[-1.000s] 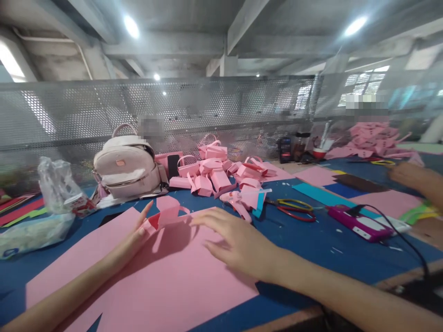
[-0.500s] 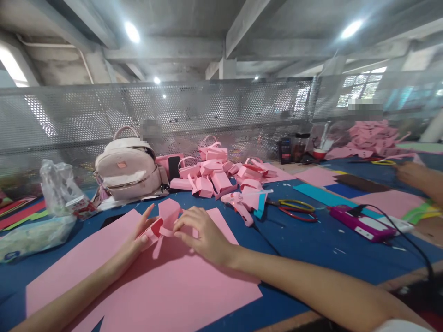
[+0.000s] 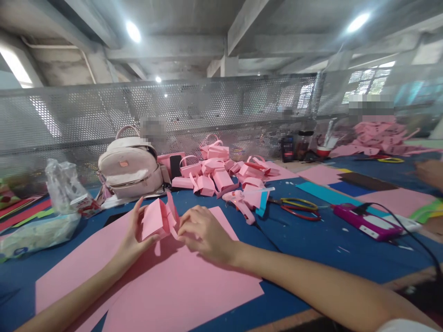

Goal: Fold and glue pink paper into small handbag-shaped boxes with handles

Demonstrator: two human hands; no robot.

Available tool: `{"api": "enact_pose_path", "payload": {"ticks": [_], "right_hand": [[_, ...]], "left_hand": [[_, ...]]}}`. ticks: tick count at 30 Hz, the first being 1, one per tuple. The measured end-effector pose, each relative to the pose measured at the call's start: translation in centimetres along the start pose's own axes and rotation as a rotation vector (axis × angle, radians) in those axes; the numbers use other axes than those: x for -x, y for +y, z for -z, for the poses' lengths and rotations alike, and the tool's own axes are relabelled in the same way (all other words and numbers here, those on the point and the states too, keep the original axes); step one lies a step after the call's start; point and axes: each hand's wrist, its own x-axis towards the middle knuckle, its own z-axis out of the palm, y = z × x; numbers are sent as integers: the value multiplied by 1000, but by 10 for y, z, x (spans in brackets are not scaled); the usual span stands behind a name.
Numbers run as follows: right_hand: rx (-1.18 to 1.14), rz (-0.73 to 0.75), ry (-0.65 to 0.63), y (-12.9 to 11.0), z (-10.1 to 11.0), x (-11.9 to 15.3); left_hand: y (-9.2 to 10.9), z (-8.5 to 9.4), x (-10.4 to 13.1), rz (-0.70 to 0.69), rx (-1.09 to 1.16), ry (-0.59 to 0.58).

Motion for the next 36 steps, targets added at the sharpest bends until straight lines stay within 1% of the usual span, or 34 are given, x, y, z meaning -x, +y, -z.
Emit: {"api": "enact_pose_path", "payload": {"ticks": [2,5,8,11,14,17,20,25,30,36], "right_hand": [[18,-45,-6,3,-1,1],[-19,-156,-4,7,-3,2],[-63,-253,25,11,-4,2],[-108,-301,70,12,-4,1],[-178,-341,109,11,-3,1],[-209,-344,109,9,-4,1],[-245,-350,110,8,-5,2],[-196,-306,104,5,-8,4],[-153,-170,84,1,-10,6],[-62,-18,63,1,-10,6]], "left_hand": [[-1,0,1,-57,-69,44],[-1,1,2,-139,-229,101],[2,2,5,-249,-379,97],[7,2,9,-320,-436,46],[11,0,15,-373,-449,-35],[15,-1,19,-441,-451,-121],[14,-2,21,-468,-460,-148],[14,-4,21,-427,-472,-142],[17,-6,19,-449,-491,-154],[16,-4,19,-395,-455,-188]]}}
